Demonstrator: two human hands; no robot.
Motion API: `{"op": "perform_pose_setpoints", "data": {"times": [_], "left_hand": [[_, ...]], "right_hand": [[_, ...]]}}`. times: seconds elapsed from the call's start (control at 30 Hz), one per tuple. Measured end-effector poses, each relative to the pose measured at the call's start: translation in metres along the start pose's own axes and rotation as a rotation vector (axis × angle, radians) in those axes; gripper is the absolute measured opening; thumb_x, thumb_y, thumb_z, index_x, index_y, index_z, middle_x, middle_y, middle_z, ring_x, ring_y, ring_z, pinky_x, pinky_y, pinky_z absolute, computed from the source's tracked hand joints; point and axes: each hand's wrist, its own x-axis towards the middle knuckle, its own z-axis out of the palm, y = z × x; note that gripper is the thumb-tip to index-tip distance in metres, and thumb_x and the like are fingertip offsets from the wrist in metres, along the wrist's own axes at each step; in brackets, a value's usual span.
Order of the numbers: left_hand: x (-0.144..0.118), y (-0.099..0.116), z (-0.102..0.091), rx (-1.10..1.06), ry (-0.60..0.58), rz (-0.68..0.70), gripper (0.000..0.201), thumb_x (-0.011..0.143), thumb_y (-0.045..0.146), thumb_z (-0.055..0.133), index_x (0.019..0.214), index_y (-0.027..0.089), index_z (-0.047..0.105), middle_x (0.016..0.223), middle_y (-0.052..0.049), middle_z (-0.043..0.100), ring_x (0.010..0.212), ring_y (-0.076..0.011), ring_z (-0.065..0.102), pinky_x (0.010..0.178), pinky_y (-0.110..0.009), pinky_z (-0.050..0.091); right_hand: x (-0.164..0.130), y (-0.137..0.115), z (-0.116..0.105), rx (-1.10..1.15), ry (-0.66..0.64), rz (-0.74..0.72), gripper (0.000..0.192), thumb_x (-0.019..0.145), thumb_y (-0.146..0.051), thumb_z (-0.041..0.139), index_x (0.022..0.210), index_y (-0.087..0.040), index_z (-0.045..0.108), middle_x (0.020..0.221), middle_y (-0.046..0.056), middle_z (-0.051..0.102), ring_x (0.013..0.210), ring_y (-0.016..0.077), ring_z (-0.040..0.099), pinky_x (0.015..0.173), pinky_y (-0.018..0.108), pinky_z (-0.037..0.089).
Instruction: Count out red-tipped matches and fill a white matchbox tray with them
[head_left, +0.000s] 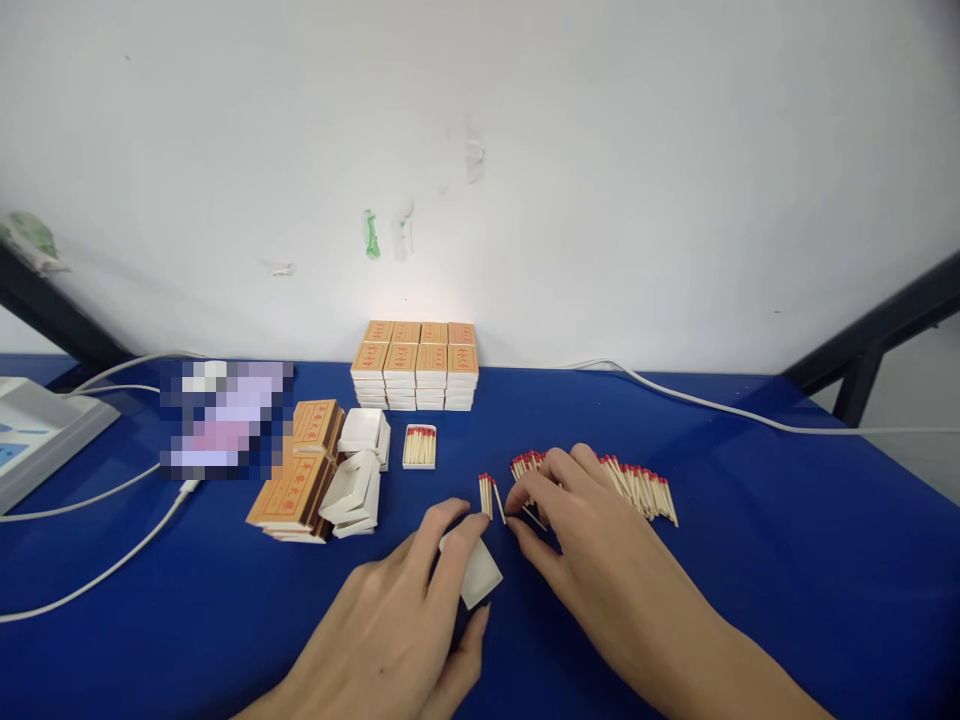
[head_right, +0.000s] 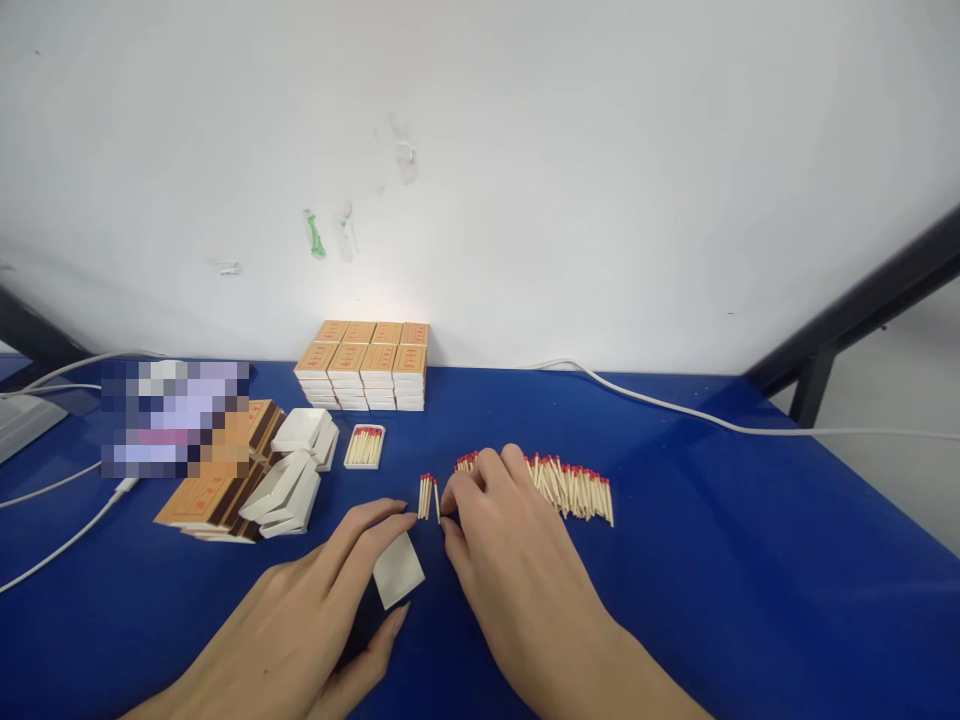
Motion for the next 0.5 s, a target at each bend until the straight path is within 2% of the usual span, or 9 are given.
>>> {"op": "perform_pose_setpoints", "data": {"times": [0.3, 0.5], "left_hand": [[-0.0003, 0.0000, 0.0014, 0.000, 0.003, 0.013, 0.060, 0.100, 0.019, 0.052, 0.158, 0.017, 0.038, 0.155, -0.019, 0.061, 0.078, -0.0241, 0.080, 0.067, -0.043, 0.073], [-0.0009, 0.0001, 0.0020, 0.023, 0.002, 0.006, 0.061, 0.100, 0.020, 0.054, 0.159, 0.018, 0.038, 0.156, -0.019, 0.061, 0.079, -0.0246, 0.080, 0.065, -0.043, 0.073]], "right_hand": [[-0.0009, 0.0010, -0.0042, 0.068, -0.058, 0.003, 0.017, 0.100, -0.007, 0.066, 0.095, -0.023, 0.068, 0.102, 0.007, 0.064, 0.097, 0.0295, 0.055, 0.082, 0.050, 0.053], [0.0010, 0.0040, -0.0012, 0.056, -0.044, -0.005, 0.018, 0.103, -0.008, 0.062, 0.095, -0.023, 0.069, 0.101, 0.007, 0.065, 0.097, 0.0298, 0.055, 0.084, 0.051, 0.052]]}}
